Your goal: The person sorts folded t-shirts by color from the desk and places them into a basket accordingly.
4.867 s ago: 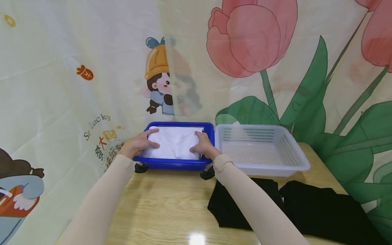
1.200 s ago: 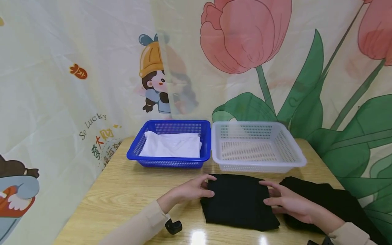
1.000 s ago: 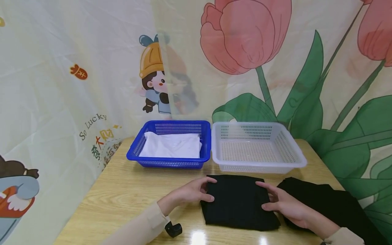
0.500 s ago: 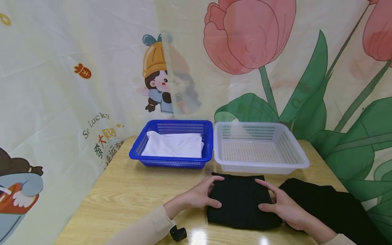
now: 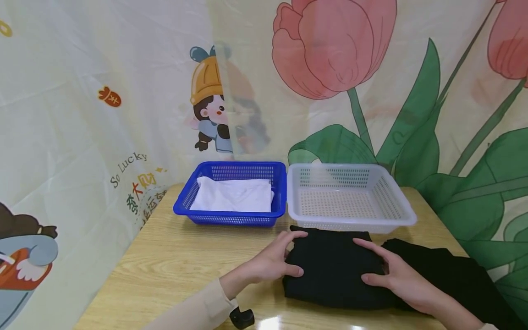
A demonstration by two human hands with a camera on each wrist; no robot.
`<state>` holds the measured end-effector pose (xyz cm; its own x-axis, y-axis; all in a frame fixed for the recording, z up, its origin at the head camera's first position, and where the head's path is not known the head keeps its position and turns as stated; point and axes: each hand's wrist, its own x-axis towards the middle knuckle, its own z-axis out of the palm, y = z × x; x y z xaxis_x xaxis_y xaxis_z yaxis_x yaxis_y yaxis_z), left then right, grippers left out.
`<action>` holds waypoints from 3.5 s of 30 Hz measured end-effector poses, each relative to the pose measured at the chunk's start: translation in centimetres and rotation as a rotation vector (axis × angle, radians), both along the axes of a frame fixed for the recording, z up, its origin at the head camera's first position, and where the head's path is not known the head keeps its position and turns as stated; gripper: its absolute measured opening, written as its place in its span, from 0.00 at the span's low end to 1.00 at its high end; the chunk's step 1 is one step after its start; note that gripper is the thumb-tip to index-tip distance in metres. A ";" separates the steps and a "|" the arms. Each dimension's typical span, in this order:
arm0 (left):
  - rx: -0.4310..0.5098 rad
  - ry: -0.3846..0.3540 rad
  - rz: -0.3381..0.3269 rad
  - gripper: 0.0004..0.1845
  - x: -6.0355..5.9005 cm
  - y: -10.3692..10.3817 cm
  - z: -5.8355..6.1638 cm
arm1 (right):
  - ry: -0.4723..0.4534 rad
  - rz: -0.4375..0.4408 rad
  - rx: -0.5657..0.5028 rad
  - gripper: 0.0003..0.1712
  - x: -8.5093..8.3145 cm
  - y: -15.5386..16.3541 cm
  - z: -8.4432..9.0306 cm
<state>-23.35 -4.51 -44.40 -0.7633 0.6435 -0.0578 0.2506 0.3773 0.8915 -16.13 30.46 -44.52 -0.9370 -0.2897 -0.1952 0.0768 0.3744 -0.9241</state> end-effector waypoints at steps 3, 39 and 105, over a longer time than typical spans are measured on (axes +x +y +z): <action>0.019 -0.002 0.004 0.46 0.4 0.5 1.7 | 0.038 0.010 0.009 0.48 0.3 1.2 1.7; 0.211 0.012 0.288 0.47 -13.1 10.0 6.4 | 0.277 -0.007 0.240 0.53 -15.3 8.0 7.5; -0.197 0.058 0.377 0.43 -16.0 12.8 3.0 | 0.187 -0.095 0.294 0.42 -19.6 6.9 1.7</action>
<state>-39.33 8.25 -41.38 -0.9486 0.2996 -0.1017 0.1101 0.6138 0.7817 -35.70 37.41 -42.83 -0.9843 -0.1569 -0.0804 -0.0361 0.6256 -0.7793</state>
